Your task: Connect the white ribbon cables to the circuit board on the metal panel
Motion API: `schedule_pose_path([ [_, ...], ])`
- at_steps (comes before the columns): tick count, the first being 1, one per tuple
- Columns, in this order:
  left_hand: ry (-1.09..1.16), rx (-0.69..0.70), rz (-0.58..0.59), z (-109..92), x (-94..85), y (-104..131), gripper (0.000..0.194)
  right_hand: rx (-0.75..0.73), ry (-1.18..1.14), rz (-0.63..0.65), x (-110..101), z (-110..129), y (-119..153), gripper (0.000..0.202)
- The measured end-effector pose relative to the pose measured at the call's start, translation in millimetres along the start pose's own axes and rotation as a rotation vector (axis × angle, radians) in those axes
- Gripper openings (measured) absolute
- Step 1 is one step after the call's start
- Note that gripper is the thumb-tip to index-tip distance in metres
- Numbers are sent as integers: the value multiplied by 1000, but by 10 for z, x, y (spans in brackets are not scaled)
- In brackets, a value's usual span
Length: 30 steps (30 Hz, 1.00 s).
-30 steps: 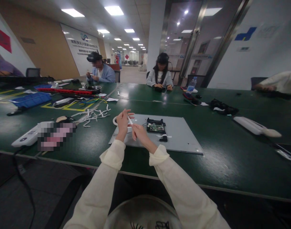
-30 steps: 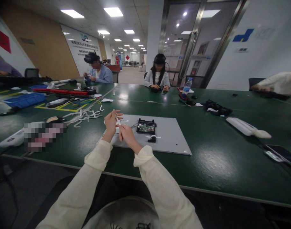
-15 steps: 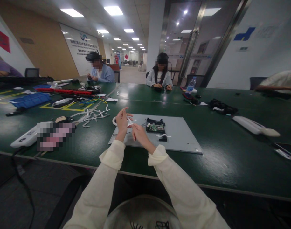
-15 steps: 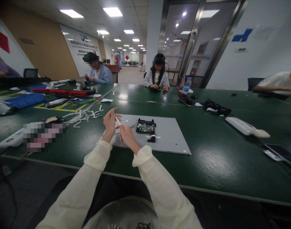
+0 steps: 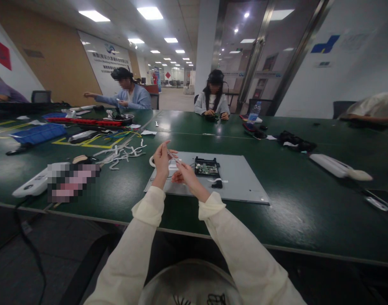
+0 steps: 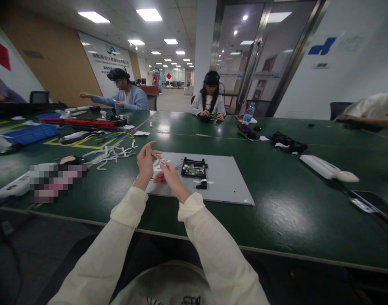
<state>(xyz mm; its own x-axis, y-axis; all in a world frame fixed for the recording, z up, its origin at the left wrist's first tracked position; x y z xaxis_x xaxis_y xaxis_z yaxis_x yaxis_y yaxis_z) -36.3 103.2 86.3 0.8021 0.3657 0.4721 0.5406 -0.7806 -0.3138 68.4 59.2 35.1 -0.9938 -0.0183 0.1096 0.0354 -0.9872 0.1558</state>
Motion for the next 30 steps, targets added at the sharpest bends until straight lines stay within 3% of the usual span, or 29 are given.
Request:
schedule_pose_path([
  [3,48,-50,-53,27,-48,-29,41,58,-27,-23,-63,-59,-28,54],
  [7,39,-102,-81,71,-74,-39,43,-29,60,6,-78,-38,-78,56],
  [13,-96,-100,16,88,23,32,49,-307,120,30,-16,114,-95,28],
  [18,-145,-65,155,83,141,103,49,-436,228,-73,-98,186,-97,33],
  [25,-67,-124,145,208,104,48,50,-437,183,-41,-44,240,8,33],
  [30,26,-297,64,364,30,-49,53,-431,111,-16,-26,265,38,36],
])
Point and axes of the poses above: each hand's wrist, its own y-axis away from the middle knuckle, its own x-axis out of the palm, z = x × y, the point moved 8 cm from there along -y, towards the middle knuckle, and after that the axes turned 13 degrees about -z, right-handed, at the moved point
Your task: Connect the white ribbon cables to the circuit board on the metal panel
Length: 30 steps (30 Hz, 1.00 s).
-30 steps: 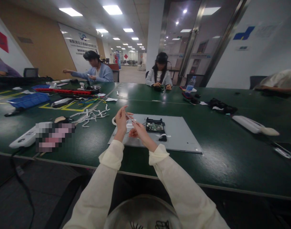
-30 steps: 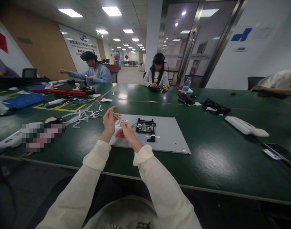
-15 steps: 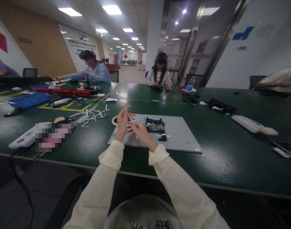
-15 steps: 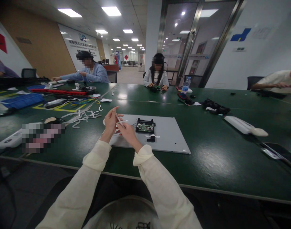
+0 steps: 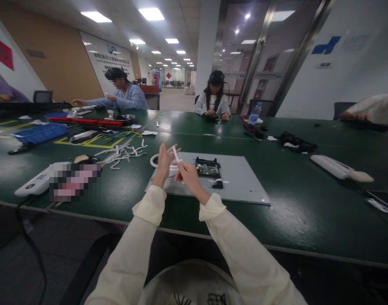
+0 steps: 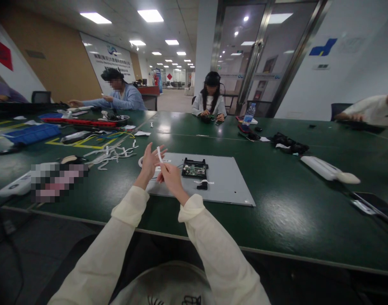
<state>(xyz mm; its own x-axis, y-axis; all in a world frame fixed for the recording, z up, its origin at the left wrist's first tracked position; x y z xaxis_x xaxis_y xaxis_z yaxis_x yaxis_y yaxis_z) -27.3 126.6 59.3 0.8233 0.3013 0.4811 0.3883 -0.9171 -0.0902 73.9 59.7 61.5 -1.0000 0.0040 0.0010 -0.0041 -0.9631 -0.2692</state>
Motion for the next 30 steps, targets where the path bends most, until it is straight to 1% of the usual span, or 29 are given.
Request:
schedule_pose_path([
  [3,-83,-153,99,128,85,31,65,8,-15,-45,-60,-27,-45,35],
  [5,-123,-196,190,172,161,94,66,18,-4,-72,-99,-64,-77,33],
  [7,-139,-162,252,157,215,152,55,45,3,-95,-131,-116,-103,31],
  [9,-151,-84,277,109,241,195,42,92,-4,-108,-146,-175,-120,31],
  [11,-162,-15,277,62,244,221,36,148,-16,-108,-143,-231,-126,30],
  [16,-132,75,249,-29,228,227,35,227,-91,-71,-73,-296,-118,29],
  [20,-139,95,234,-58,226,230,36,235,-161,-46,-23,-296,-111,26],
  [24,-163,115,218,-68,219,233,36,231,-174,-52,-26,-305,-122,25],
  [30,-200,160,194,-68,185,199,35,239,-148,-39,-22,-317,-124,34],
])
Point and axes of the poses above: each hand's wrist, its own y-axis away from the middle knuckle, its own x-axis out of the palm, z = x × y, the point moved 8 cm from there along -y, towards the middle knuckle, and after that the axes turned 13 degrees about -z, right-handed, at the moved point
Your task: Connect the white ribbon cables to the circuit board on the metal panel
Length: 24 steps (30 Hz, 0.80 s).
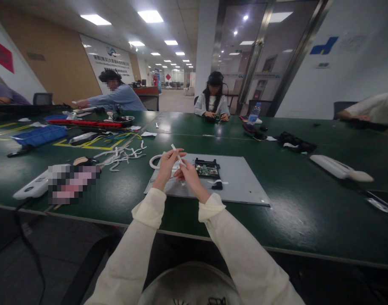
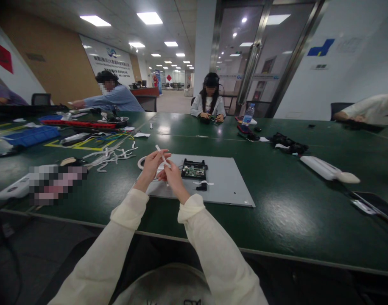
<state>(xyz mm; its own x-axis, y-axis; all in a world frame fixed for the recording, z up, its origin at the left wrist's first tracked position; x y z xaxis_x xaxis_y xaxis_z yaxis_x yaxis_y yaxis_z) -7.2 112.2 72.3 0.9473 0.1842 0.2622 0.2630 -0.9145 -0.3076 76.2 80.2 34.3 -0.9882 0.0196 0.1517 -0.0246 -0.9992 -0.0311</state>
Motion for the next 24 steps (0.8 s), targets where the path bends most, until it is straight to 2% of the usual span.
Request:
schedule_pose_path([
  [5,-22,3,22,32,11,-4,37,-71,54,-18,1,92,54,26],
  [8,42,-25,24,67,6,-27,38,-122,85,-31,3,150,107,27],
  [14,204,-247,-124,211,-122,-125,47,-155,64,18,37,218,178,34],
  [16,203,-312,-82,221,-72,-100,53,-165,46,-19,-8,235,154,35],
  [19,158,-347,67,199,71,-8,54,-158,10,-83,-91,219,93,34],
  [21,125,-303,145,163,140,47,45,-126,-12,-112,-130,170,54,34],
  [24,89,-194,150,107,144,71,35,-77,-19,-104,-121,93,22,34],
])
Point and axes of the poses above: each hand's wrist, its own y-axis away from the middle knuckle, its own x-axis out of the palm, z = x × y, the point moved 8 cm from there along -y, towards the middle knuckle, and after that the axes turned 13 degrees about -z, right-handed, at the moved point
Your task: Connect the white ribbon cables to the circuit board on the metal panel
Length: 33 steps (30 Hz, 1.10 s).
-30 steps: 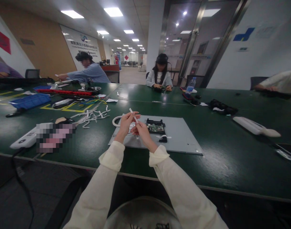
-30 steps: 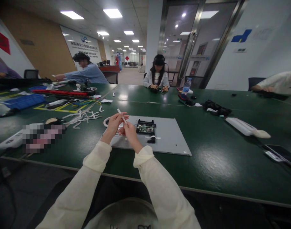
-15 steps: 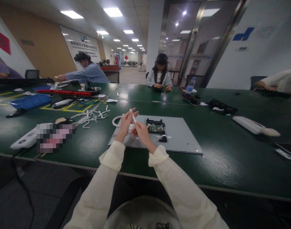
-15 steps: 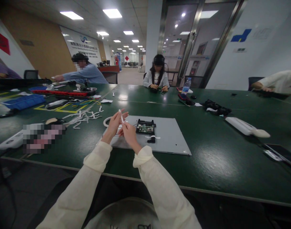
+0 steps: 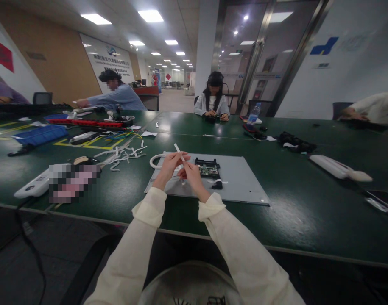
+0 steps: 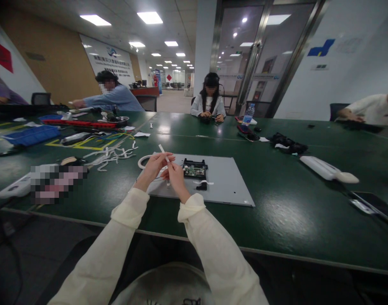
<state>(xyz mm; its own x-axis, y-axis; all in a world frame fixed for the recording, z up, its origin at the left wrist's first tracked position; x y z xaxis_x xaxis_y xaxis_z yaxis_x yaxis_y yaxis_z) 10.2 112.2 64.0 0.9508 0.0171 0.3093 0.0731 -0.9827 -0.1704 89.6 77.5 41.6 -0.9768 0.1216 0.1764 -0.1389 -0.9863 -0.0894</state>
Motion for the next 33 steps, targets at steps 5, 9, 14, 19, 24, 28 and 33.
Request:
schedule_pose_path([
  [5,-81,103,-38,-57,-36,13,35,1,-12,33,64,-25,7,31],
  [9,-82,152,-51,-92,-55,2,35,39,-24,58,81,-40,13,31],
  [14,-26,153,-97,-62,-134,-71,32,74,78,114,76,-74,20,27],
  [19,-106,84,-54,12,-95,-70,34,-76,112,50,10,0,-21,31],
  [24,-101,79,-29,-19,-23,11,38,-137,134,32,-5,28,-28,37],
  [28,-19,64,-84,-7,-90,-24,47,-173,178,26,14,78,34,34],
  [33,188,22,-385,10,-448,-155,47,-199,148,30,46,176,127,32],
])
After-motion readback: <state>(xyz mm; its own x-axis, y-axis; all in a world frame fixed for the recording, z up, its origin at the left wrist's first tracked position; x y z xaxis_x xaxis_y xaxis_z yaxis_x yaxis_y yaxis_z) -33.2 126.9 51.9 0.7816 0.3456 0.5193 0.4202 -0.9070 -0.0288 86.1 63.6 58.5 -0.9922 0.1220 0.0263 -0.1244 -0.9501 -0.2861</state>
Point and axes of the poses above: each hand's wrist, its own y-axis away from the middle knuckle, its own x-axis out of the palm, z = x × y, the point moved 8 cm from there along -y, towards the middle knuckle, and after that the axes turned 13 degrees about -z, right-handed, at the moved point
